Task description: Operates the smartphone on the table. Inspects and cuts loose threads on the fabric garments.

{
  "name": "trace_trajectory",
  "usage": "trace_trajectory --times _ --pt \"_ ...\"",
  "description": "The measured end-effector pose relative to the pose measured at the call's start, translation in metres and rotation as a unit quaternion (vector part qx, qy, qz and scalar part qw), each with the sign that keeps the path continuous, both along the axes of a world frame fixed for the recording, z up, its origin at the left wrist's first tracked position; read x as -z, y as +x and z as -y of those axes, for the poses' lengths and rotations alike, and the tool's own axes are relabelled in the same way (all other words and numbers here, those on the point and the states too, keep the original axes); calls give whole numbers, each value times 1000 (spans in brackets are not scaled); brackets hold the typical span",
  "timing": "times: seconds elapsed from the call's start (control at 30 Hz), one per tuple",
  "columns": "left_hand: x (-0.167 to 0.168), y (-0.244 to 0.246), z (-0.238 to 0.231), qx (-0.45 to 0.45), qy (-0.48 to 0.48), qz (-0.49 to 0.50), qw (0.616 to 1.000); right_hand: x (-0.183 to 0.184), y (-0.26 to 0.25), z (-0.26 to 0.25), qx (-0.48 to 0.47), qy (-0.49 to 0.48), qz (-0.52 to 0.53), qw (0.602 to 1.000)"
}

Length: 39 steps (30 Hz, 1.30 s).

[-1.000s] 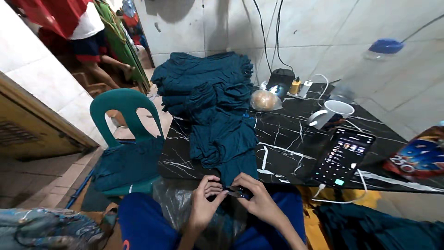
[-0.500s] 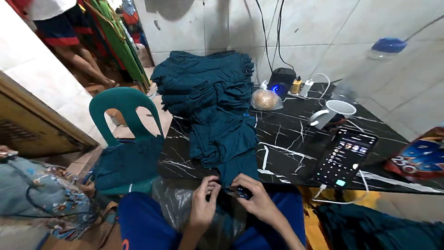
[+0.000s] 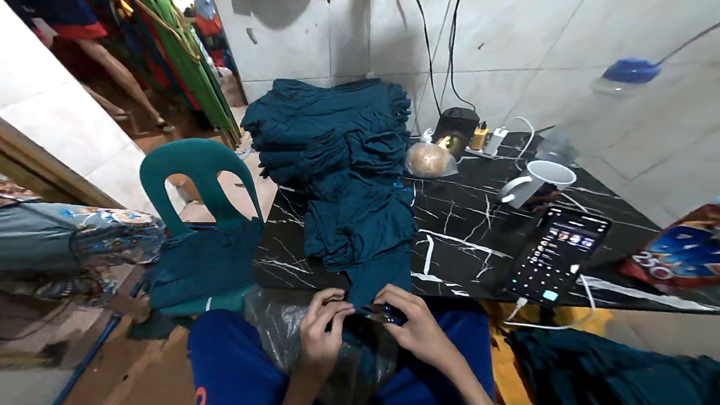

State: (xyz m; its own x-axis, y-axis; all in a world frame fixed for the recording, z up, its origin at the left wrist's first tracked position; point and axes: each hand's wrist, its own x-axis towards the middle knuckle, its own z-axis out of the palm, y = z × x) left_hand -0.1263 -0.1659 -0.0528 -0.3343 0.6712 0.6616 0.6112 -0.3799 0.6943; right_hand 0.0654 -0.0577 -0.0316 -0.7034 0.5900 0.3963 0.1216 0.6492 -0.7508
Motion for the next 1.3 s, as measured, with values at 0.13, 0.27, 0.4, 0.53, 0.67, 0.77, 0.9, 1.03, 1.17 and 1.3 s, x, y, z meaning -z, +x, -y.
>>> trace_trajectory --times 0.13,0.27,0.4,0.53,0.67,0.77,0.9,1.03,1.17,1.3 --pt "0 -13 3 45 -6 -54 998 -1 -4 1 20 49 40 998" --pt "-1 -13 6 118 -17 21 993 -3 -7 5 41 92 69 993" --pt "1 -10 7 138 -31 61 988 -4 -12 12 69 127 79 986" --pt "1 -8 8 138 -34 75 987 -6 -19 21 87 166 80 979" --pt "1 -7 7 139 -30 86 986 -7 -26 26 80 178 95 976" --pt "2 -8 7 144 -31 95 984 -6 -27 26 83 185 102 974" --pt "1 -9 9 151 -31 132 979 -7 -26 24 130 165 39 977" --pt "-11 -7 11 151 -23 169 974 4 -26 17 113 137 5 984" --pt "-16 -38 22 172 -217 0 961 12 -20 11 65 76 -71 992" --pt "-31 -49 18 196 -370 -86 904 7 -16 7 52 29 -104 993"
